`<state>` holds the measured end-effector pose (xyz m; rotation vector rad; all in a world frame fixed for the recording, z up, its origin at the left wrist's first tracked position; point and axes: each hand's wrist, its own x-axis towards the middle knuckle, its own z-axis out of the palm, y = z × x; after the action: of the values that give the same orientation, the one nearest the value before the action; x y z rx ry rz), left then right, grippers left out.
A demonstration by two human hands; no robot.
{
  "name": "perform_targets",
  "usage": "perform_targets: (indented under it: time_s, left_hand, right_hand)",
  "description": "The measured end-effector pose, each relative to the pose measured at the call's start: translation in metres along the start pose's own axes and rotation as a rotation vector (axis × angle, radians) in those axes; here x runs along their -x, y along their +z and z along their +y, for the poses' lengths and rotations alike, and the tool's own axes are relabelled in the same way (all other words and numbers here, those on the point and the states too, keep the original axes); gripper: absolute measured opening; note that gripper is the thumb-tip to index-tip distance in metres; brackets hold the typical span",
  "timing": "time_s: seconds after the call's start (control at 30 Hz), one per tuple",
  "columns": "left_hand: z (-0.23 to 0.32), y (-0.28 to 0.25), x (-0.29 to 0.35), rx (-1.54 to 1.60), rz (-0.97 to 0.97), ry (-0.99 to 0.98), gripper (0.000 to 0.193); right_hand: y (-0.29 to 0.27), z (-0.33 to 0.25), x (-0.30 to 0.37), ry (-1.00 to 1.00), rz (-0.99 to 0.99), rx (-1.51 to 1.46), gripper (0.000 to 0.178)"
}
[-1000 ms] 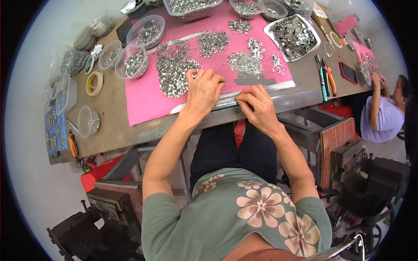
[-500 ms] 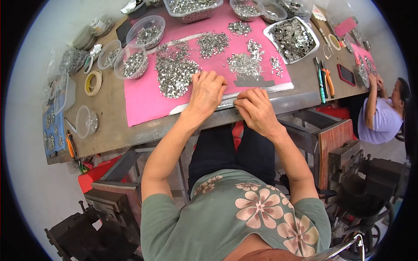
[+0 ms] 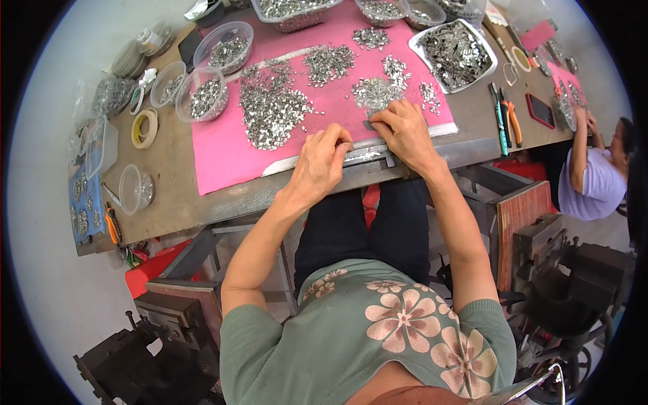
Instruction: The person arranges small metal pieces into a metal holder by hand, places the holder into a manual press machine, operates the press, and returns to loading more pieces into the holder.
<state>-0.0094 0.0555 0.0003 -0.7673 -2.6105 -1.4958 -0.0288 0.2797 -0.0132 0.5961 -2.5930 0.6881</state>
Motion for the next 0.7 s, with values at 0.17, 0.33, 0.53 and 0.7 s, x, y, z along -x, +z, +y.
perform_targets:
  time_s: [0.17, 0.33, 0.53, 0.7]
  left_hand:
    - [-0.002, 0.007, 0.002, -0.082, 0.07, 0.095, 0.005]
    - [-0.005, 0.007, -0.004, -0.085, 0.09, 0.108, 0.006]
    - [-0.016, -0.016, -0.022, -0.211, -0.034, 0.17, 0.006]
    - [-0.007, -0.026, -0.019, -0.211, -0.065, 0.123, 0.009]
  right_hand:
    - [-0.003, 0.0, -0.006, -0.017, -0.058, 0.01, 0.007]
    - [-0.002, 0.001, -0.006, -0.033, -0.07, 0.006, 0.009]
    - [-0.005, 0.006, -0.005, -0.033, -0.103, -0.064, 0.01]
    - [-0.006, 0.009, -0.002, -0.081, -0.068, -0.121, 0.008]
